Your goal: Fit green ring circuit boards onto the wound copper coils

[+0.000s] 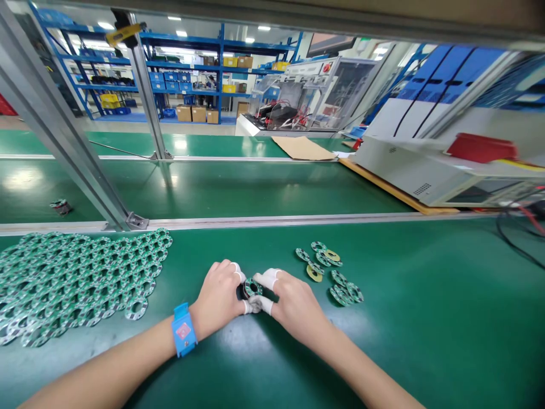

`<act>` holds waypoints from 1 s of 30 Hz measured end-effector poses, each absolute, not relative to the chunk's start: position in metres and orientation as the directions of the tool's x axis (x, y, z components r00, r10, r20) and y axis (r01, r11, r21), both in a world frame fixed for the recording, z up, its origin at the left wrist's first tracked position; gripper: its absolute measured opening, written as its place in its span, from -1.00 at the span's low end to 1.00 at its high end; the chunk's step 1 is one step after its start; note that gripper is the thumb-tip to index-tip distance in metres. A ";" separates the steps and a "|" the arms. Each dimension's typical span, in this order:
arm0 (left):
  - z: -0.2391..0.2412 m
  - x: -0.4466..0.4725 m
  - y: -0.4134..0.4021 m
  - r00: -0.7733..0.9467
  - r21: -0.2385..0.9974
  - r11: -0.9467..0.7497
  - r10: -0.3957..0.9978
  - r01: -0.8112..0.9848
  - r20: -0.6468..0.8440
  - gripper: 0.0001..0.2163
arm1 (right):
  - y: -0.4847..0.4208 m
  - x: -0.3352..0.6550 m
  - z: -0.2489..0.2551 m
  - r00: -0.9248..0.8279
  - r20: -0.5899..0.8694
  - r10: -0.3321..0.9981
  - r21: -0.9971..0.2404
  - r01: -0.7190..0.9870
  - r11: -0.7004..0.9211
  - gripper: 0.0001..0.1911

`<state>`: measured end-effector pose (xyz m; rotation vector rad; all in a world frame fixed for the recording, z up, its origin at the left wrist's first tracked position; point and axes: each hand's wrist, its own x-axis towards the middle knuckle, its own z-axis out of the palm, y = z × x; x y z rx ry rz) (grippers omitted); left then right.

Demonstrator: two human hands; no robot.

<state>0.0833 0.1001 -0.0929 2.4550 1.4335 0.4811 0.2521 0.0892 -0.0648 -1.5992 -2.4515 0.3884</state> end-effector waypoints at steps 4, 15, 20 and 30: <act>-0.095 0.083 0.100 0.464 0.389 -0.484 0.873 0.784 0.151 -0.71 | 0.093 0.249 -0.062 -0.403 0.001 0.915 -0.508 0.788 0.348 -0.68; -0.066 0.073 0.092 0.511 0.465 -0.492 0.855 0.736 0.095 -0.63 | 0.096 0.249 -0.071 -0.435 0.029 0.900 -0.699 0.635 0.329 -0.73; -0.067 0.077 0.079 0.678 0.279 -0.688 0.720 0.670 0.147 -0.83 | 0.099 0.258 -0.076 -0.498 0.000 0.867 -0.814 0.504 0.290 -0.64; -0.078 0.087 0.074 0.804 -0.093 -0.806 0.558 0.584 0.206 -0.81 | 0.095 0.259 -0.082 -0.458 -0.009 0.889 -0.851 0.470 0.234 -0.59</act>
